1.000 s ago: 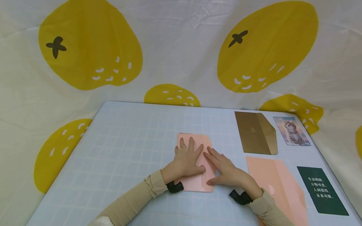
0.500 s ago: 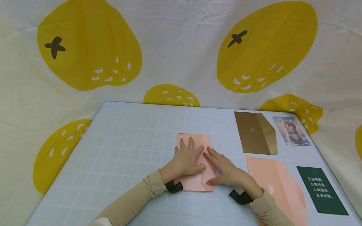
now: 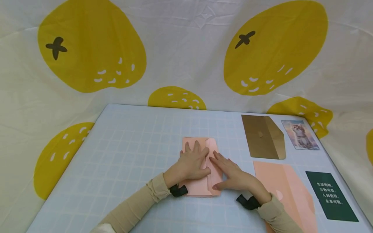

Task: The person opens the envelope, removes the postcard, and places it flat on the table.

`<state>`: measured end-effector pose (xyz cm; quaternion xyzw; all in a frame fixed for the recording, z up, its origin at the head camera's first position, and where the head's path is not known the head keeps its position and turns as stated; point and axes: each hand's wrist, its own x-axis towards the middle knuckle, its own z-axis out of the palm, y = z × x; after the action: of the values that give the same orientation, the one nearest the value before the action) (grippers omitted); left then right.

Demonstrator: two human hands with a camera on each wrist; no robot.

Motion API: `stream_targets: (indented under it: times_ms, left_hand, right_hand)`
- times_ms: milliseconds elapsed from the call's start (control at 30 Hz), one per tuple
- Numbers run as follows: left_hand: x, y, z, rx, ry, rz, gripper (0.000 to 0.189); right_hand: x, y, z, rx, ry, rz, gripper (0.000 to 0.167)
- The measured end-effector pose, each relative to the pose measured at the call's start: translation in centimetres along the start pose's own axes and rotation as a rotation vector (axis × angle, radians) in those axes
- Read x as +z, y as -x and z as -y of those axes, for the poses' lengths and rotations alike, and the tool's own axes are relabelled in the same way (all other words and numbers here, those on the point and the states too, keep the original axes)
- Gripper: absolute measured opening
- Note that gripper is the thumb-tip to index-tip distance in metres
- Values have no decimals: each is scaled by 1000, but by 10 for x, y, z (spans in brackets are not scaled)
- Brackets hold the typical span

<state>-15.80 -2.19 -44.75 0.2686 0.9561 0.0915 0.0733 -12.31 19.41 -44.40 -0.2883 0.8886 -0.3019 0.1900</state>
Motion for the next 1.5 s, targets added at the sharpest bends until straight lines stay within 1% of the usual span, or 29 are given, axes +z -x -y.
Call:
stream_targets:
  times_ms: [133, 333, 433, 567, 667, 767, 900, 1033, 1200, 1333, 1500]
  left_hand:
    - [0, -1, 1, 7, 7, -9, 53]
    - [0, -1, 0, 22, 33, -27, 50]
    - [0, 0, -1, 16, 39, -22, 53]
    - [0, 0, -2, 7, 44, -26, 55]
    - [1, 0, -2, 5, 47, -35, 54]
    - [1, 0, -1, 2, 47, -39, 53]
    - [1, 0, -1, -4, 52, -27, 54]
    - [-1, 1, 0, -4, 49, -14, 57]
    - [-2, 2, 1, 8, 48, -4, 59]
    - [-1, 2, 1, 10, 56, -5, 56]
    - [-2, 1, 1, 3, 39, -6, 53]
  right_hand:
    - [0, 0, 2, 12, -3, -8, 93]
    - [8, -3, 10, 80, 29, -40, 103]
    - [14, -5, 15, 93, 94, -51, 103]
    - [21, -7, 22, 97, 216, -76, 102]
    - [22, -9, 26, 106, 250, -100, 99]
    - [22, -11, 28, 122, 242, -108, 95]
    - [21, -12, 28, 135, 225, -93, 88]
    - [18, -12, 25, 115, 173, -74, 88]
    - [12, -10, 21, 80, 111, -70, 89]
    - [12, -9, 20, 72, 131, -60, 81]
    - [11, -10, 16, 47, 184, -61, 73]
